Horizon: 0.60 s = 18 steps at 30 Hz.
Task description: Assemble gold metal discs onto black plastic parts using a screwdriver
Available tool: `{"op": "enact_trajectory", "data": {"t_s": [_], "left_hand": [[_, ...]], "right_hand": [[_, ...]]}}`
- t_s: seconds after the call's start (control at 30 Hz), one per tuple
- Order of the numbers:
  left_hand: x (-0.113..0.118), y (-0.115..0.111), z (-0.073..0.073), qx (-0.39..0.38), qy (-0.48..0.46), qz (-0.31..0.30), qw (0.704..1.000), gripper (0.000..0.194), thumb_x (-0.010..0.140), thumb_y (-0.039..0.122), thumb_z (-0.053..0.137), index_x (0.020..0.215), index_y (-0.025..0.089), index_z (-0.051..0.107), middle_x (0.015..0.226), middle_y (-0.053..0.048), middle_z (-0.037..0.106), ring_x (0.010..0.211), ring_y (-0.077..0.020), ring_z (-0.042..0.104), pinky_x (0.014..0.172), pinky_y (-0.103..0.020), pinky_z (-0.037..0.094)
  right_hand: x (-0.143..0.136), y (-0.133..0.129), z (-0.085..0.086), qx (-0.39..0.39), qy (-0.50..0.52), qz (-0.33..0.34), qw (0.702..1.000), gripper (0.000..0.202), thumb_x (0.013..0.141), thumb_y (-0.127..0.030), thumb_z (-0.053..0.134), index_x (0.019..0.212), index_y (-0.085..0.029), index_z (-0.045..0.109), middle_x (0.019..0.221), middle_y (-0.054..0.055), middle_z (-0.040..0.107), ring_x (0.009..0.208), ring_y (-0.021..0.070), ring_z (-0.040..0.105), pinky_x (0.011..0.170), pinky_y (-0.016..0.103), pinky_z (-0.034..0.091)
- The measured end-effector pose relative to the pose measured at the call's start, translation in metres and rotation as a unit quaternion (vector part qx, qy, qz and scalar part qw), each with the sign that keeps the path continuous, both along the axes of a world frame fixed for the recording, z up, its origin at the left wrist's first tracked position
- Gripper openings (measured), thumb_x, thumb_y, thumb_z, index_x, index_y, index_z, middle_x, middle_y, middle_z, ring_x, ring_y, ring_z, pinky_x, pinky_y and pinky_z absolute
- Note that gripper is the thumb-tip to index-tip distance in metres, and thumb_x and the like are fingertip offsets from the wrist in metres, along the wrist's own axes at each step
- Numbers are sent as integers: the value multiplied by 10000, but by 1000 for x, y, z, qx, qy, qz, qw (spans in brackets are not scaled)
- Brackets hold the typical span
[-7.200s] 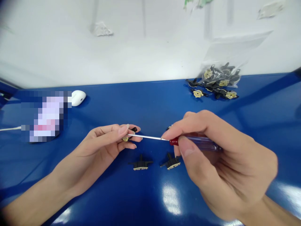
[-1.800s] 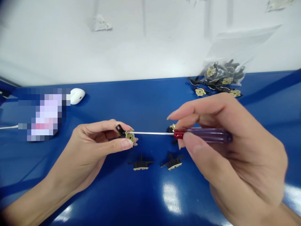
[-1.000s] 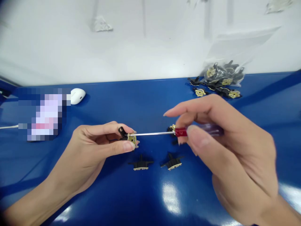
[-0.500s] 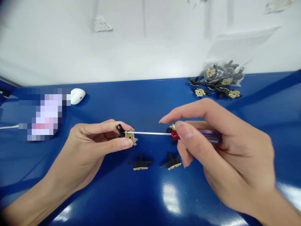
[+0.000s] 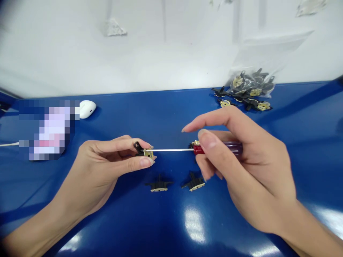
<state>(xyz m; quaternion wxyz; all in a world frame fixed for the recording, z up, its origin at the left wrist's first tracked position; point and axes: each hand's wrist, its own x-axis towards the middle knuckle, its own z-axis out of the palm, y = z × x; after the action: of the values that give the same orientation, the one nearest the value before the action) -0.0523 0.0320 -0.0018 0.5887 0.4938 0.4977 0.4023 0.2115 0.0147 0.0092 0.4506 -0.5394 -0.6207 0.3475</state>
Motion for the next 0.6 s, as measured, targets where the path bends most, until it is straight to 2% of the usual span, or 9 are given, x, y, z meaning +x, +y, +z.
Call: {"op": "enact_trajectory", "data": {"t_s": [0.07, 0.13, 0.27, 0.37, 0.43, 0.53, 0.6], "left_hand": [[0, 0, 0, 8, 10, 4, 1000, 151, 827, 342, 1074, 919, 279, 972, 934, -28, 839, 920, -185, 747, 882, -292, 600], [0, 0, 0, 14, 11, 5, 1000, 159, 826, 362, 1074, 907, 274, 969, 946, -33, 844, 916, -183, 742, 879, -292, 595], [1, -1, 1, 22, 17, 9, 1000, 154, 823, 363, 1075, 893, 278, 968, 954, -30, 843, 900, -172, 714, 850, -277, 587], [1, -3, 3, 25, 35, 12, 999, 140, 832, 316, 1067, 937, 296, 976, 941, -21, 843, 894, -165, 697, 834, -260, 578], [2, -3, 5, 23, 32, 12, 999, 138, 829, 298, 1065, 935, 295, 978, 939, -20, 850, 882, -164, 705, 833, -253, 593], [3, -3, 7, 15, 20, 12, 1000, 127, 814, 258, 1065, 903, 288, 978, 939, -19, 856, 864, -163, 729, 835, -244, 626], [4, -3, 7, 8, 14, 10, 1000, 149, 808, 208, 1056, 906, 290, 979, 926, -13, 851, 861, -160, 739, 834, -233, 635]], "right_hand": [[1, -1, 0, 3, 23, 11, 1000, 158, 1118, -357, 699, 1235, -414, 788, 850, -20, 763, 615, 148, 686, 540, 302, 542], [2, -1, 0, 6, 33, 18, 999, 174, 1102, -323, 721, 1242, -418, 764, 870, -27, 758, 621, 144, 689, 533, 293, 536], [1, 3, 0, -6, 31, 3, 999, 102, 1124, -355, 698, 1175, -378, 783, 699, -45, 692, 492, 127, 640, 426, 274, 455], [-3, 6, -1, -26, 23, 6, 999, 123, 1141, -417, 680, 1168, -363, 788, 570, -58, 629, 428, 133, 590, 415, 279, 441], [-4, 7, -1, -32, 36, 3, 999, 129, 1142, -420, 676, 1192, -371, 784, 627, -42, 667, 465, 141, 594, 449, 293, 465], [-5, 4, 0, -14, 56, -7, 998, 108, 1100, -363, 735, 1194, -389, 781, 839, -11, 754, 562, 148, 638, 511, 312, 504], [-5, 3, 1, -10, 58, -9, 998, 105, 1079, -350, 773, 1174, -391, 792, 849, -9, 766, 573, 150, 664, 494, 302, 498]]}}
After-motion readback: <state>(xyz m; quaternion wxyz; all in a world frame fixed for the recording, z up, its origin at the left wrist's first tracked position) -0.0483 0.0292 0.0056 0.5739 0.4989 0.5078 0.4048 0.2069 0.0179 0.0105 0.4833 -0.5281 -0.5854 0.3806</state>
